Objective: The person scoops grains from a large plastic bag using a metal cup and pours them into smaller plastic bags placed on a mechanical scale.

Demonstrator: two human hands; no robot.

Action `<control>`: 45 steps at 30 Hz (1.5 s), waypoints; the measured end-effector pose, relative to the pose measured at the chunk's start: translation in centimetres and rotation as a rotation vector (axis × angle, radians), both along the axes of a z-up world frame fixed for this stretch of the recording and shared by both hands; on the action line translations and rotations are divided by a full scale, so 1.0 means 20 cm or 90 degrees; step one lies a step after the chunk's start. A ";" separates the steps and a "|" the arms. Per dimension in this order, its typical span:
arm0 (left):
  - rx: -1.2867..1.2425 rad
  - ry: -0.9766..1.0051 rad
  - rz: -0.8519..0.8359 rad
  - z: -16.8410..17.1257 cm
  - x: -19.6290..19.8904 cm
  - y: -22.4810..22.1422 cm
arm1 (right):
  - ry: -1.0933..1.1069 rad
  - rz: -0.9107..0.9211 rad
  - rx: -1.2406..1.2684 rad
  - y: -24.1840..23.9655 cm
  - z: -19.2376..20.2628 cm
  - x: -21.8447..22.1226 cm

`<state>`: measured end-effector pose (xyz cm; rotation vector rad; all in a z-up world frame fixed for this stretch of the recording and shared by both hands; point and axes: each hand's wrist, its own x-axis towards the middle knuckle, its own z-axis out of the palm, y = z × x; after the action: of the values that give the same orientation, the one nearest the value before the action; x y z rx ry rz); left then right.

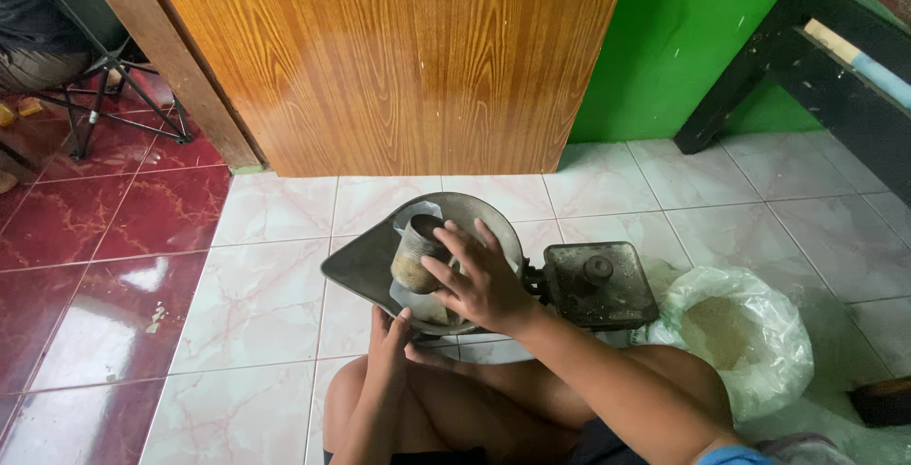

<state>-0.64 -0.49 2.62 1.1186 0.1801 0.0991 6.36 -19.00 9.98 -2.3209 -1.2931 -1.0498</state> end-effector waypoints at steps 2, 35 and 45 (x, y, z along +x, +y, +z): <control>0.020 -0.008 0.009 -0.12 0.03 0.01 | 0.006 -0.012 0.028 -0.07 0.02 -0.01; 0.028 0.120 0.025 0.09 -0.02 -0.03 | 0.491 -0.809 0.940 -1.90 -0.69 -0.45; 0.030 0.134 0.021 0.19 -0.05 -0.05 | 0.555 -0.423 1.135 -1.40 -0.09 -0.28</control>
<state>-1.57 -1.51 6.51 1.1734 0.3862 0.0139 0.79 -47.07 8.24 -1.2184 0.6968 -0.5771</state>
